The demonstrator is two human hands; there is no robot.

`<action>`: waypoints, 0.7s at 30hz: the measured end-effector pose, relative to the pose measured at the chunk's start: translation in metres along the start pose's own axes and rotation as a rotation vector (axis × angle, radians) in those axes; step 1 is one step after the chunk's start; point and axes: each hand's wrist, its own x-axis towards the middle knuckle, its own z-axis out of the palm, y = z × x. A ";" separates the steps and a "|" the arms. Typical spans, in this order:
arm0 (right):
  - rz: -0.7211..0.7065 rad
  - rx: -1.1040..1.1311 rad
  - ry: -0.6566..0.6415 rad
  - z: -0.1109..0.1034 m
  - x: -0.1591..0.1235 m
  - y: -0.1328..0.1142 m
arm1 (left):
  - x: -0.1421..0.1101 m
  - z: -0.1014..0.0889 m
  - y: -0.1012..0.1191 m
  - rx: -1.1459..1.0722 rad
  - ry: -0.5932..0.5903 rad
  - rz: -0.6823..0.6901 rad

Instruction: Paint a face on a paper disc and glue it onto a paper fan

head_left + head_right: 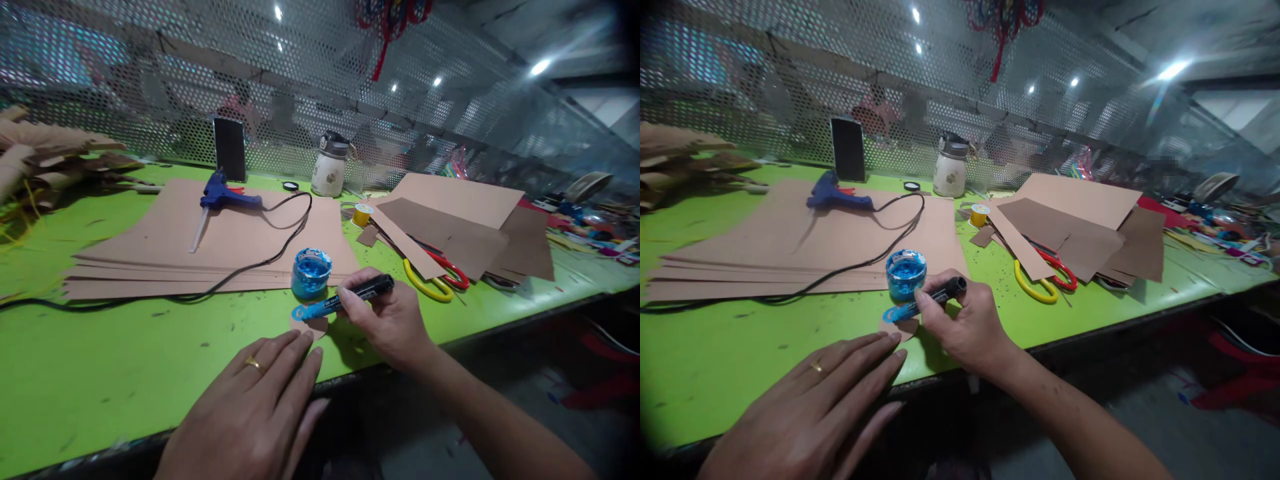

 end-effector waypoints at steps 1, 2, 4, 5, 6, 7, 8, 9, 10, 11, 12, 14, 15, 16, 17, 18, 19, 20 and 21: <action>-0.001 -0.002 -0.003 0.000 0.000 0.000 | 0.000 0.000 0.000 -0.001 0.006 0.000; 0.001 -0.005 -0.006 0.000 0.000 -0.001 | 0.000 -0.001 0.001 -0.001 0.004 0.001; 0.003 -0.018 -0.005 -0.001 0.000 -0.001 | 0.001 -0.001 0.001 0.001 0.002 -0.004; -0.002 -0.027 0.000 -0.001 0.000 -0.001 | 0.001 -0.001 0.001 -0.001 -0.003 -0.008; -0.006 -0.035 0.006 -0.001 0.000 -0.001 | 0.002 -0.001 0.001 -0.004 -0.006 -0.009; -0.010 -0.040 0.014 -0.002 0.000 -0.001 | 0.002 -0.001 0.001 -0.006 -0.007 -0.009; -0.007 -0.041 0.019 -0.002 -0.001 -0.001 | 0.003 -0.001 0.001 -0.006 -0.008 -0.008; 0.001 -0.035 0.023 -0.002 -0.001 0.000 | 0.003 0.000 0.001 -0.003 -0.008 -0.007; 0.012 -0.024 0.024 -0.002 -0.001 0.000 | 0.003 0.000 0.001 0.000 -0.008 -0.007; 0.022 -0.012 0.024 -0.002 -0.001 0.000 | 0.003 0.000 0.001 0.004 -0.006 -0.007; 0.028 -0.002 0.021 -0.001 -0.001 0.000 | 0.003 0.001 0.001 0.007 -0.004 -0.008; 0.024 0.007 0.006 -0.001 0.000 0.000 | 0.002 0.001 0.001 0.007 -0.002 -0.008; 0.017 0.005 -0.003 0.000 0.000 0.000 | 0.001 0.001 0.001 0.007 0.000 -0.009; 0.009 -0.001 -0.010 0.000 0.000 0.000 | 0.001 0.001 0.001 0.008 -0.004 -0.011; 0.002 -0.008 -0.013 0.000 0.000 0.000 | 0.000 0.000 0.001 0.008 -0.008 -0.011; -0.003 -0.015 -0.012 -0.001 0.000 0.000 | 0.000 0.000 0.001 0.005 -0.014 -0.009; -0.004 -0.021 -0.007 -0.001 0.000 0.000 | 0.001 0.000 0.001 0.002 -0.019 -0.006; 0.000 -0.026 -0.001 -0.001 0.000 0.001 | 0.001 -0.001 0.000 0.000 -0.019 -0.004; 0.009 -0.026 0.008 -0.001 -0.001 0.001 | 0.001 -0.001 0.000 -0.002 -0.017 -0.003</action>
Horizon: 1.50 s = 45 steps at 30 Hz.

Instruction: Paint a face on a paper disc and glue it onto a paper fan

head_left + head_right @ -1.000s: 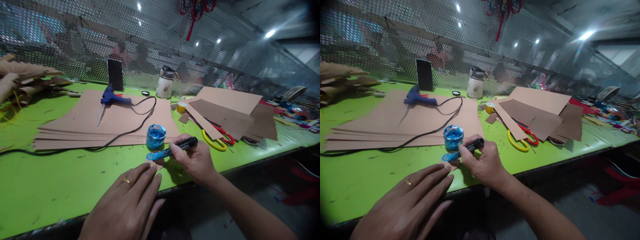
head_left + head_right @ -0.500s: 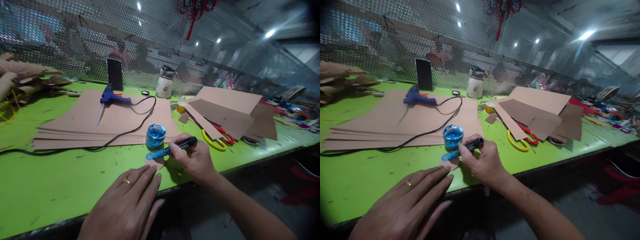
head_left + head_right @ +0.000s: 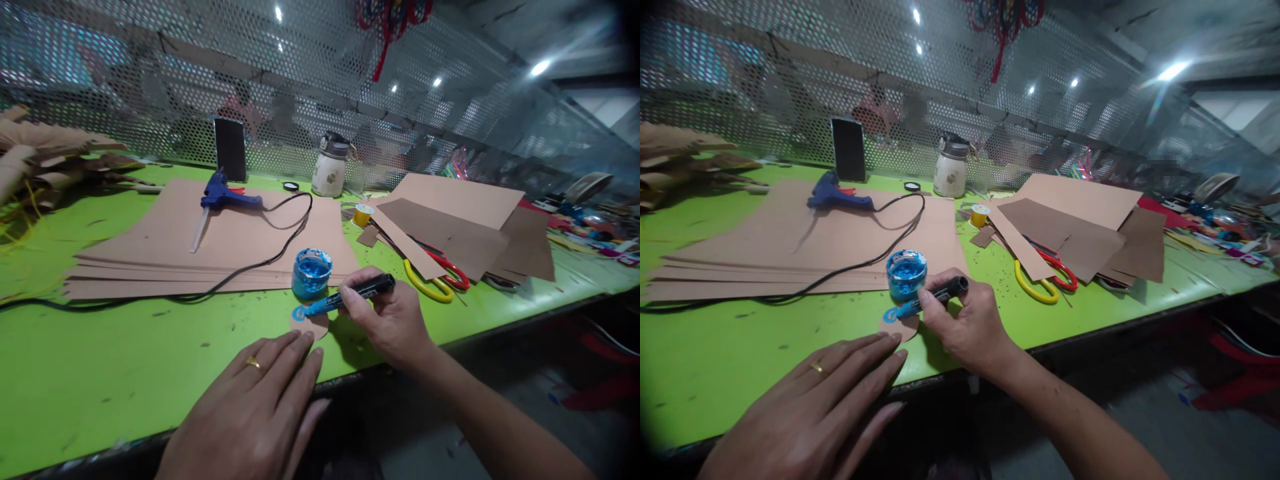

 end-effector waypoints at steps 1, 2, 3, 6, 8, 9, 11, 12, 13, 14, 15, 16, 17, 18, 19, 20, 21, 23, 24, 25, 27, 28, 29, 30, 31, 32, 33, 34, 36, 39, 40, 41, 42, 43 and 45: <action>0.011 0.005 0.009 0.000 0.000 0.001 | 0.000 0.000 0.000 -0.003 0.004 0.000; 0.024 0.012 0.013 0.000 -0.001 0.001 | 0.000 0.000 0.000 -0.001 0.008 0.000; 0.034 0.022 0.018 0.000 -0.001 0.002 | 0.000 0.000 -0.001 0.004 0.006 0.002; 0.033 0.034 0.002 0.001 0.000 0.003 | -0.001 0.000 -0.001 0.013 -0.013 0.012; 0.008 0.013 -0.018 0.000 0.000 0.002 | 0.000 0.000 0.000 0.012 -0.010 0.002; -0.006 0.000 -0.024 0.000 0.001 0.002 | 0.000 0.000 0.000 0.007 -0.003 -0.005; -0.028 -0.021 -0.026 0.000 0.001 0.000 | 0.001 0.000 0.001 0.000 0.006 -0.010; -0.030 -0.027 -0.024 0.000 0.001 0.000 | 0.001 0.000 0.001 -0.001 0.006 -0.010; -0.027 -0.028 -0.018 0.000 0.001 -0.001 | 0.001 0.000 0.001 0.002 0.008 -0.010; -0.017 -0.025 -0.012 -0.001 0.001 -0.001 | 0.002 0.000 0.001 0.003 0.006 -0.010; -0.005 -0.016 -0.005 -0.001 0.001 -0.002 | 0.002 0.000 0.001 0.003 0.006 -0.010; 0.008 -0.002 0.001 0.000 0.000 -0.002 | 0.002 0.000 0.001 0.005 0.010 -0.014; 0.020 0.015 0.008 0.000 0.000 -0.002 | 0.002 -0.001 0.001 0.002 0.011 -0.015; 0.028 0.031 0.012 0.000 0.000 -0.003 | 0.002 -0.001 0.000 0.001 0.013 -0.013; 0.033 0.043 0.016 0.000 0.000 -0.003 | 0.002 0.000 0.000 -0.001 0.014 -0.009; 0.037 0.051 0.019 0.000 0.000 -0.002 | 0.002 0.000 0.000 -0.003 0.015 -0.008; 0.042 0.053 0.023 0.000 -0.001 -0.002 | 0.002 0.000 0.000 -0.004 0.017 -0.004; 0.047 0.047 0.027 0.000 0.000 -0.002 | 0.002 0.000 0.001 -0.005 0.020 0.001; 0.047 0.043 0.027 0.000 0.000 -0.002 | 0.002 0.000 0.001 -0.006 0.021 0.001; 0.048 0.038 0.029 0.000 0.000 -0.002 | 0.001 0.000 0.001 -0.007 0.019 -0.002; 0.046 0.033 0.033 0.000 0.001 -0.002 | 0.001 -0.001 0.001 -0.010 0.011 -0.008; 0.045 0.034 0.036 0.000 0.001 -0.002 | 0.001 -0.001 0.002 -0.011 0.007 -0.011; 0.045 0.035 0.038 0.000 0.001 -0.001 | 0.001 -0.001 0.002 -0.011 0.004 -0.014; 0.045 0.036 0.034 0.000 0.001 -0.001 | 0.001 -0.001 0.002 -0.011 0.003 -0.019; 0.044 0.037 0.028 0.000 0.001 -0.001 | 0.001 -0.001 0.002 -0.010 0.006 -0.022; 0.045 0.037 0.016 0.000 0.000 -0.001 | 0.001 -0.001 0.002 -0.008 0.009 -0.023; 0.047 0.033 0.004 0.000 0.000 -0.001 | 0.001 0.000 0.002 -0.006 0.011 -0.025; 0.047 0.030 -0.006 0.000 0.000 -0.001 | 0.002 0.000 0.002 -0.006 0.013 -0.026; 0.046 0.022 -0.019 0.000 -0.001 -0.002 | 0.002 0.000 0.002 -0.006 0.019 -0.021; 0.031 0.009 -0.016 0.000 0.000 -0.003 | 0.003 0.000 0.002 -0.012 0.021 -0.013; 0.024 0.005 -0.009 0.000 0.000 -0.003 | 0.003 0.000 0.002 -0.012 0.022 -0.013; 0.017 0.003 -0.001 0.000 0.001 -0.003 | 0.003 0.000 0.001 -0.012 0.017 -0.013; 0.011 0.004 0.007 0.000 0.001 -0.003 | 0.002 0.000 0.001 -0.014 0.013 -0.015; 0.009 0.007 0.013 0.000 0.001 -0.002 | 0.002 0.000 0.001 -0.014 0.012 -0.016; 0.015 0.023 0.015 0.000 0.001 -0.001 | 0.000 0.000 0.000 -0.010 0.002 -0.010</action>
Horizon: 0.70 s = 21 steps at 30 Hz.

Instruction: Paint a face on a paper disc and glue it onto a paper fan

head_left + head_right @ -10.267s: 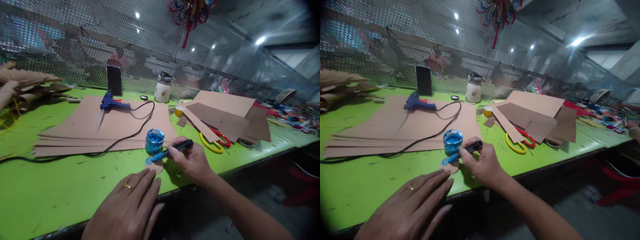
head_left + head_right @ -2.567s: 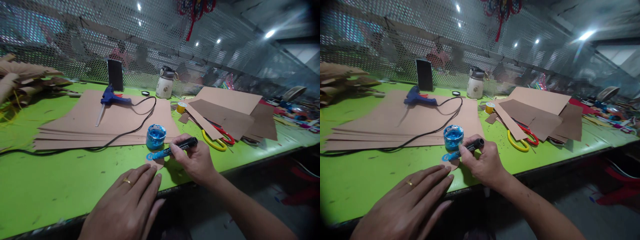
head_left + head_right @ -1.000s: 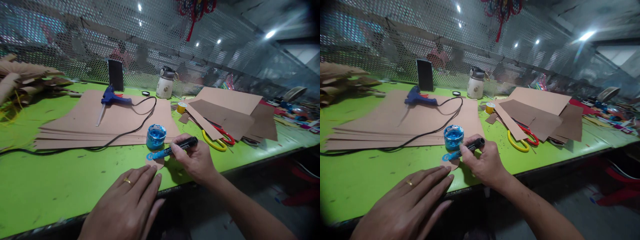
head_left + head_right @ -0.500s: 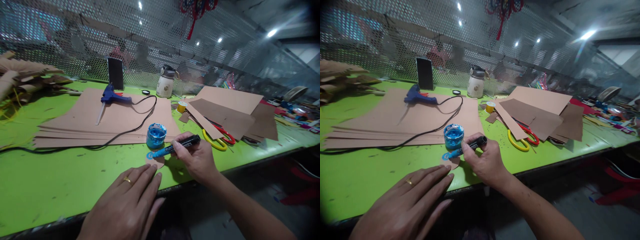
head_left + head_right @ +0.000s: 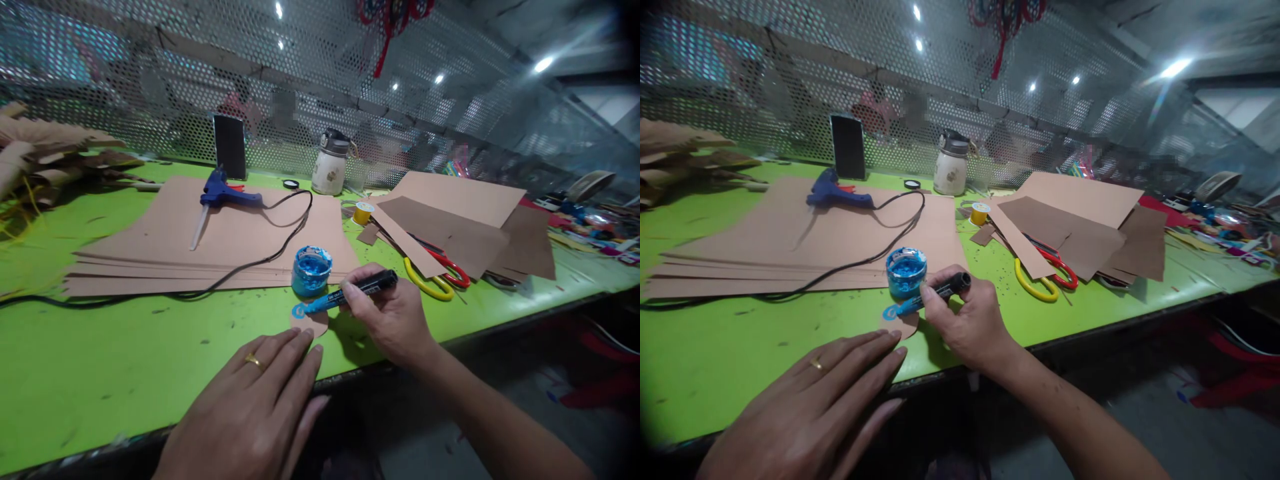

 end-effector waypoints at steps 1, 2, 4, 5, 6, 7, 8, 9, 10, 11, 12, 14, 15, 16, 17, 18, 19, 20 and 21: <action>0.004 0.011 0.000 0.000 0.000 0.001 | -0.001 0.000 0.000 0.000 -0.005 0.004; 0.009 0.021 -0.001 0.000 -0.001 0.001 | -0.001 0.000 0.000 0.000 -0.007 0.004; 0.014 0.036 -0.010 -0.001 -0.002 0.001 | -0.002 0.001 0.001 0.006 -0.004 -0.001; 0.016 0.039 -0.016 -0.001 -0.002 0.000 | -0.002 0.001 0.001 0.008 0.000 -0.006; 0.018 0.040 -0.024 -0.001 -0.001 0.000 | -0.002 0.002 0.002 0.013 0.006 -0.012; 0.019 0.040 -0.031 0.000 -0.001 -0.001 | -0.002 0.002 0.002 0.014 0.006 -0.014; 0.022 0.038 -0.037 0.000 -0.001 -0.001 | -0.002 0.002 0.003 0.016 0.006 -0.014; 0.025 0.035 -0.040 0.000 0.000 -0.001 | -0.001 0.002 0.003 0.016 0.003 -0.013; 0.027 0.031 -0.039 0.000 0.000 -0.002 | -0.001 0.001 0.003 0.015 -0.001 -0.012; 0.027 0.026 -0.035 0.000 0.000 -0.001 | -0.001 0.001 0.003 0.014 -0.002 -0.010; 0.025 0.021 -0.029 0.000 0.000 -0.001 | 0.000 0.001 0.002 0.013 -0.002 -0.008; 0.027 0.015 -0.016 0.000 0.000 0.000 | 0.001 0.001 0.002 0.009 0.003 -0.004; 0.028 0.018 -0.010 0.000 0.000 0.001 | 0.001 0.001 0.001 0.006 0.008 -0.003; 0.031 0.023 -0.006 0.000 0.000 0.001 | 0.001 0.001 0.001 0.006 0.012 -0.002; 0.036 0.029 -0.004 0.000 0.000 0.001 | 0.001 0.002 0.001 0.008 0.016 -0.003; 0.038 0.036 -0.002 -0.001 0.000 0.002 | 0.001 0.002 0.001 0.007 0.015 -0.006; 0.038 0.041 -0.003 -0.001 0.001 0.001 | 0.001 0.002 0.001 0.007 0.013 -0.006; 0.034 0.042 -0.004 0.000 0.001 0.001 | 0.001 0.002 0.002 0.007 0.013 -0.006; 0.026 0.039 -0.006 0.000 0.001 0.000 | 0.001 0.002 0.002 0.003 0.006 -0.003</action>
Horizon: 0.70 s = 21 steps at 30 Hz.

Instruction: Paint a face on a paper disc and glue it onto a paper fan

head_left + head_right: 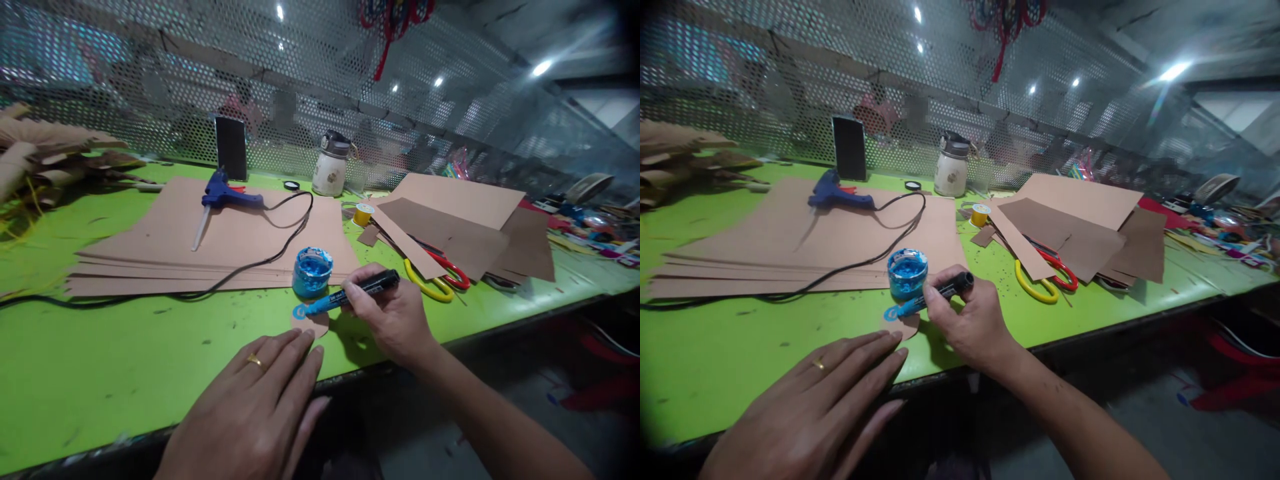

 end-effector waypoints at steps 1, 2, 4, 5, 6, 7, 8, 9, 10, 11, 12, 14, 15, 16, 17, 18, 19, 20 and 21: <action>-0.012 -0.006 -0.003 0.000 0.000 -0.001 | 0.000 0.000 0.000 -0.002 -0.005 0.004; -0.028 -0.013 -0.004 0.001 0.000 -0.001 | 0.000 0.000 0.001 -0.003 -0.007 0.006; -0.050 -0.024 -0.011 0.001 0.000 -0.003 | 0.000 -0.001 0.001 0.004 -0.006 0.008; -0.055 -0.026 -0.016 0.001 0.000 -0.003 | -0.001 -0.002 0.000 0.009 -0.005 0.004; -0.056 -0.026 -0.023 0.001 -0.001 -0.004 | -0.001 -0.002 0.000 0.012 0.002 0.000; -0.052 -0.024 -0.028 0.001 -0.001 -0.004 | -0.002 -0.002 0.000 0.014 0.008 -0.005; -0.046 -0.021 -0.028 0.000 -0.002 -0.004 | -0.002 -0.002 -0.001 0.012 0.008 -0.009; -0.040 -0.018 -0.025 0.000 -0.002 -0.003 | -0.002 -0.002 -0.001 0.011 0.007 -0.011; -0.035 -0.014 -0.018 0.000 -0.002 -0.003 | -0.003 -0.002 -0.001 0.010 0.004 -0.012; -0.032 -0.010 -0.010 0.000 -0.002 -0.002 | -0.003 -0.002 -0.002 0.009 -0.002 -0.010; -0.029 -0.007 -0.006 0.000 -0.003 -0.002 | -0.002 -0.002 -0.002 0.010 -0.007 -0.006; -0.031 -0.007 -0.010 0.000 -0.003 -0.001 | -0.002 -0.003 -0.002 0.012 -0.006 0.004; -0.033 -0.009 -0.015 0.000 -0.003 -0.001 | -0.001 -0.004 -0.002 0.014 -0.009 0.010; -0.038 -0.012 -0.019 0.000 -0.003 -0.002 | -0.001 -0.004 -0.002 0.014 -0.007 0.017; -0.041 -0.015 -0.024 0.000 -0.003 -0.002 | 0.000 -0.004 -0.002 0.014 -0.010 0.023; -0.046 -0.019 -0.030 0.000 -0.003 -0.003 | 0.000 -0.004 -0.002 0.012 -0.011 0.024; -0.051 -0.024 -0.037 0.000 -0.002 -0.004 | 0.000 -0.003 -0.002 0.010 -0.010 0.021; -0.055 -0.027 -0.045 0.000 -0.002 -0.004 | -0.001 -0.002 -0.002 0.009 -0.006 0.017; -0.058 -0.031 -0.053 0.001 -0.002 -0.004 | -0.001 -0.002 -0.002 0.008 -0.001 0.009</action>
